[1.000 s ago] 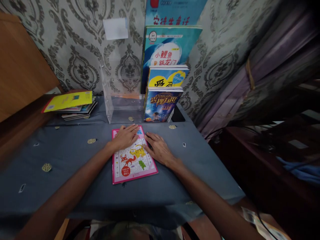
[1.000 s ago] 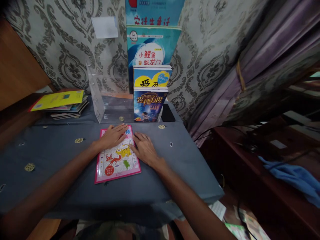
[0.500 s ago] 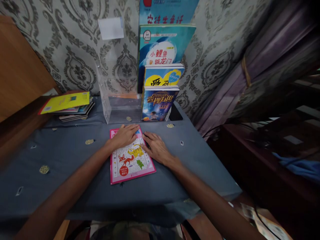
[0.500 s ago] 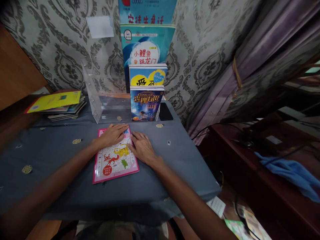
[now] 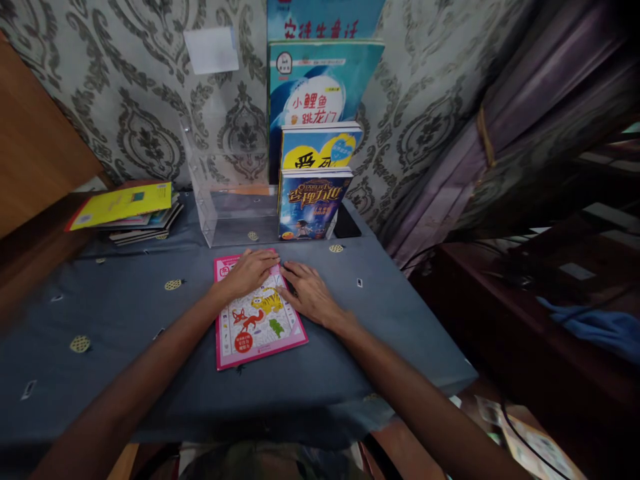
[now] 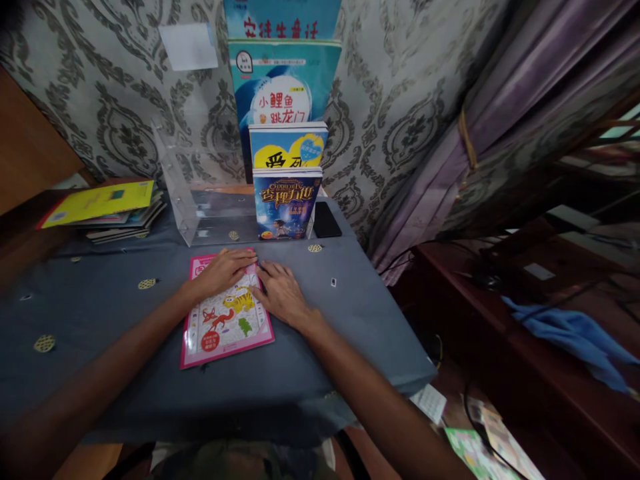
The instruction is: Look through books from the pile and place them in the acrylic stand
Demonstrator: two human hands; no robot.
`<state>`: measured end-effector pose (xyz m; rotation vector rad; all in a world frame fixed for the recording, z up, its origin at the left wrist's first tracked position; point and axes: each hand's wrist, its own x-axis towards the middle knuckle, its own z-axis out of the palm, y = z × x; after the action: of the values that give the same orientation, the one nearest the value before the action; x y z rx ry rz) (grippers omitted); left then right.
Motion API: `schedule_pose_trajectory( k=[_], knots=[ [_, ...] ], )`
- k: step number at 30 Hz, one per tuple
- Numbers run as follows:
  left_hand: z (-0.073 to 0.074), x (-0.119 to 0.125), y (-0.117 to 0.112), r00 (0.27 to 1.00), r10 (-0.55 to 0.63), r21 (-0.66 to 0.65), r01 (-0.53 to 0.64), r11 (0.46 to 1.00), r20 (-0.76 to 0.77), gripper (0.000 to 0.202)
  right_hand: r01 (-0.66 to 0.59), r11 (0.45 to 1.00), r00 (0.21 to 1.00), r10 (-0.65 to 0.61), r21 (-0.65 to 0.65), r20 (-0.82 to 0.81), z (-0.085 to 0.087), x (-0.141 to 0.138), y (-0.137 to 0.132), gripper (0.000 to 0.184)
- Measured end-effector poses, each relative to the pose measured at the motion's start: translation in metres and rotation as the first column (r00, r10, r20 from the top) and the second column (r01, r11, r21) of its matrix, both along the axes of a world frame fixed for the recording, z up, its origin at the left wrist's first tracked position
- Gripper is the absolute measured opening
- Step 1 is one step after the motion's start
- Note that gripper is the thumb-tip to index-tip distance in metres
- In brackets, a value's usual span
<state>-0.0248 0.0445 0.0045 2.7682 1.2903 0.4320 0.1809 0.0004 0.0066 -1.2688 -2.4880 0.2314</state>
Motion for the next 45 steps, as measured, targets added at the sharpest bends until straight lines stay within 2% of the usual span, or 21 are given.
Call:
schedule_pose_trajectory(
  k=[4, 9, 13, 16, 19, 26, 32, 45],
  knots=[
    [0.002, -0.001, -0.004, 0.999, -0.034, 0.006, 0.034, 0.999, 0.016, 0.041, 0.005, 1.000, 1.000, -0.005, -0.003, 0.003, 0.000, 0.000, 0.000, 0.043],
    [0.009, 0.001, -0.011, 0.999, -0.037, -0.048, 0.037, 0.998, -0.005, 0.044, -0.005, 0.999, 0.999, 0.004, -0.045, -0.037, -0.004, 0.003, 0.005, 0.046],
    [0.012, 0.002, -0.014, 1.000, -0.023, -0.073, 0.022, 0.997, -0.017, 0.046, -0.029, 0.996, 0.979, 0.011, -0.088, -0.202, -0.012, 0.009, 0.014, 0.053],
    [0.012, 0.002, -0.017, 0.998, -0.056, -0.072, 0.054, 0.996, -0.019, 0.046, -0.073, 0.991, 0.939, 0.030, -0.114, -0.344, -0.016, 0.012, 0.019, 0.059],
    [0.011, 0.003, -0.021, 0.994, -0.109, -0.049, 0.108, 0.993, -0.020, 0.044, -0.147, 0.981, 0.909, 0.083, -0.128, -0.407, -0.016, 0.011, 0.020, 0.061],
    [0.007, 0.006, -0.033, 0.986, -0.165, -0.005, 0.165, 0.986, 0.008, 0.048, -0.142, 0.978, 0.928, 0.079, -0.151, -0.364, -0.013, 0.008, 0.021, 0.057],
    [0.013, 0.010, -0.051, 0.978, -0.207, -0.029, 0.206, 0.978, -0.029, 0.047, -0.148, 0.974, 0.929, 0.077, -0.172, -0.363, -0.011, 0.008, 0.020, 0.056],
    [0.019, 0.017, -0.110, 0.942, -0.334, -0.128, 0.333, 0.934, 0.008, 0.044, -0.148, 0.972, 0.942, 0.081, -0.184, -0.327, -0.007, 0.007, 0.021, 0.054]
  ],
)
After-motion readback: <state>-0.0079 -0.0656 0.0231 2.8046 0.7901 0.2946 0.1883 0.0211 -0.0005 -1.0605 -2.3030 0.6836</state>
